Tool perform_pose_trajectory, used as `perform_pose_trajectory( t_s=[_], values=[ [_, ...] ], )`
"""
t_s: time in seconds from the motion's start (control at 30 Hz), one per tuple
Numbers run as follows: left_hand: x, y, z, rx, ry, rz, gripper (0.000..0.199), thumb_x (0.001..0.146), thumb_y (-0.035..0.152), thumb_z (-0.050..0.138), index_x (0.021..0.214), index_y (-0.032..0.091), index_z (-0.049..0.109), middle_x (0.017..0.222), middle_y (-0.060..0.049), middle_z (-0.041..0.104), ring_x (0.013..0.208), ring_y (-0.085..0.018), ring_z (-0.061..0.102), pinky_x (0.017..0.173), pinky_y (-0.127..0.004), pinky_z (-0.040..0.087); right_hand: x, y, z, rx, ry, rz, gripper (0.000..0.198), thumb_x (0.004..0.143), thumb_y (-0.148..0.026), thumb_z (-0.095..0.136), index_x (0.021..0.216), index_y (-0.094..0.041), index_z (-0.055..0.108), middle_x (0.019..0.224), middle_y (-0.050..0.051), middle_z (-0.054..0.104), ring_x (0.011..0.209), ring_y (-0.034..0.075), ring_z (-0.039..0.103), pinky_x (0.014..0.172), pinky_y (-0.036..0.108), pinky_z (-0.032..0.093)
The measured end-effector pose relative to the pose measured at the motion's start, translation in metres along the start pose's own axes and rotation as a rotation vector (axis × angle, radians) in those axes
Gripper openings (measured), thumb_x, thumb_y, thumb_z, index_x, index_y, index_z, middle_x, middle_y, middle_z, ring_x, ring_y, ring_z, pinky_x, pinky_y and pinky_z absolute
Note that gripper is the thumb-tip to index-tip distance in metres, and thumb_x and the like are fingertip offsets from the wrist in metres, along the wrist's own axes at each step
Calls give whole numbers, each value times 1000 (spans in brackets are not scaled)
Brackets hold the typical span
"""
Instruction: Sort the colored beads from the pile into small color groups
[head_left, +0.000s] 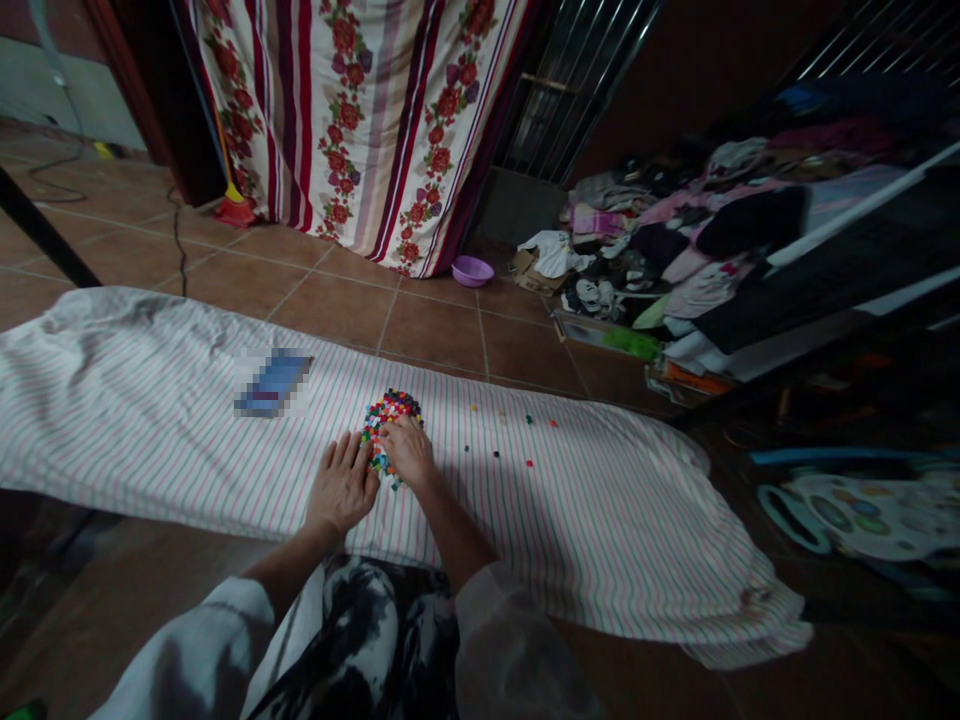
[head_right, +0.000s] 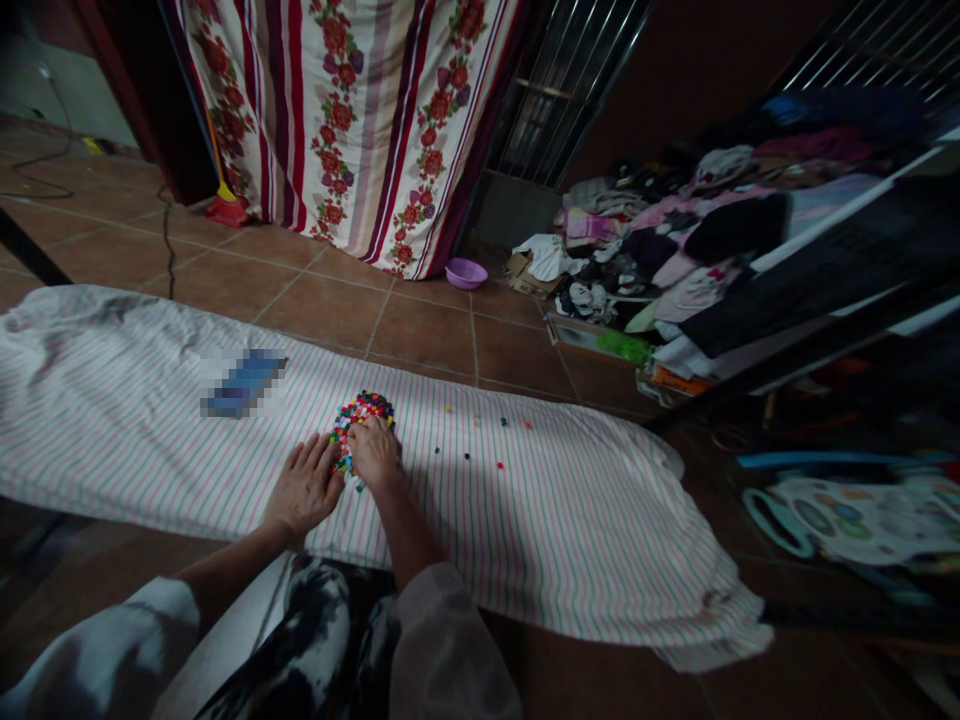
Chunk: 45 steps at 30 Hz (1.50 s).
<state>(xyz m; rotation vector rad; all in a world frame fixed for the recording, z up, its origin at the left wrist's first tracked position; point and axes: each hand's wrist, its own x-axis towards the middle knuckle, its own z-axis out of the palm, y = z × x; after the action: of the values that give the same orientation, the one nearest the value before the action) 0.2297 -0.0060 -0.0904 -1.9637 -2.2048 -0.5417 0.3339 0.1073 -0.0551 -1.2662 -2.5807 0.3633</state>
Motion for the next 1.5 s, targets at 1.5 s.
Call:
perform_pose_trajectory(
  t_s=[1.5],
  values=[
    [0,-1,0,0,-8,8,51,88,36,38,130,12,54,141,-17,48,135,-32,40,111,-49,31,-34,25,24,230,315,20,24,95,-21,44,103,-22,67,101,5,69,98,17,59,90,29,43]
  ],
)
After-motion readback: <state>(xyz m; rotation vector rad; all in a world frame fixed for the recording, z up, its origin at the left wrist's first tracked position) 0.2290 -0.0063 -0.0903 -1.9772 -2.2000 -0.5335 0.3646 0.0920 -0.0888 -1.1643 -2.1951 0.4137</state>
